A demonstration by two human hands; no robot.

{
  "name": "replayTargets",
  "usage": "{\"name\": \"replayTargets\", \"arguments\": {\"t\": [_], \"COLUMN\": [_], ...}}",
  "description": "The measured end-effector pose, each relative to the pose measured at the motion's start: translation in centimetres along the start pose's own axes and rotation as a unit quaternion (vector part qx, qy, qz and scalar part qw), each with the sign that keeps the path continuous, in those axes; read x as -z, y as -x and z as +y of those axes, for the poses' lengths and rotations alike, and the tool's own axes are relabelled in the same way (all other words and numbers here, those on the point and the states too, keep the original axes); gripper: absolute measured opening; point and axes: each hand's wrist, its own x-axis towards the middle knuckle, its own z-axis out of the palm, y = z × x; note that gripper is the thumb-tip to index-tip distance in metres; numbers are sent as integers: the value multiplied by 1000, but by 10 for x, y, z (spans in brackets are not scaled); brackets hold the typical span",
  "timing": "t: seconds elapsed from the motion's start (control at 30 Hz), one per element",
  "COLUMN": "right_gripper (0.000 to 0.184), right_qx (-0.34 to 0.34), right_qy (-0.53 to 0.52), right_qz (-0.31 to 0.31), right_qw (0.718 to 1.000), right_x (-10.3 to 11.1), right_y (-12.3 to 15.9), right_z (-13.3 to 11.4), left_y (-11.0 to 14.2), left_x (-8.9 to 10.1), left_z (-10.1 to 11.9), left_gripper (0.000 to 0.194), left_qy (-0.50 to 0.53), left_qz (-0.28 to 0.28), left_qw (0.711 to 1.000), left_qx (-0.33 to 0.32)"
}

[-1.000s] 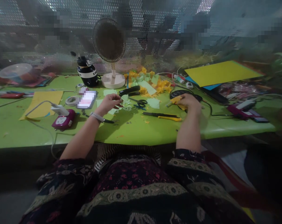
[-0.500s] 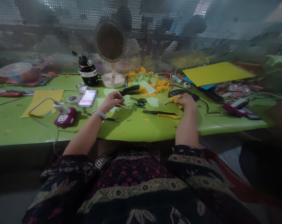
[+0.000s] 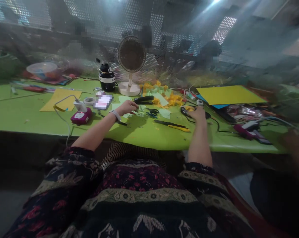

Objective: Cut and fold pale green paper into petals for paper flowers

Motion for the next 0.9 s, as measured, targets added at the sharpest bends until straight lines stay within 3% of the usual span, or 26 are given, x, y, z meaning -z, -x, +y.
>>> {"name": "replayTargets", "arguments": {"t": [0.13, 0.27, 0.3, 0.37, 0.57, 0.9], "right_gripper": [36, 25, 26, 32, 33, 29], "right_qx": [-4, 29, 33, 24, 8, 87], "right_qy": [-153, -261, -288, -410, -468, -365], "right_qz": [2, -70, -98, -200, -309, -392], "right_qw": [988, 963, 952, 890, 828, 840], "right_x": [-3, -25, -32, -44, -57, -60], "right_y": [14, 48, 59, 82, 139, 179], "right_z": [-17, -44, -50, -63, -83, -88], "left_y": [16, 31, 32, 32, 25, 27], "left_x": [0, -3, -3, -3, -4, -5], "left_z": [0, -6, -9, -14, -26, -27], "left_gripper": [0, 22, 27, 32, 22, 23], "left_qy": [33, 93, 90, 62, -16, -15], "left_qz": [-15, 18, 27, 46, 86, 91], "left_qw": [999, 994, 993, 992, 989, 986], "left_qx": [-20, -49, -66, -97, -122, -141]}}
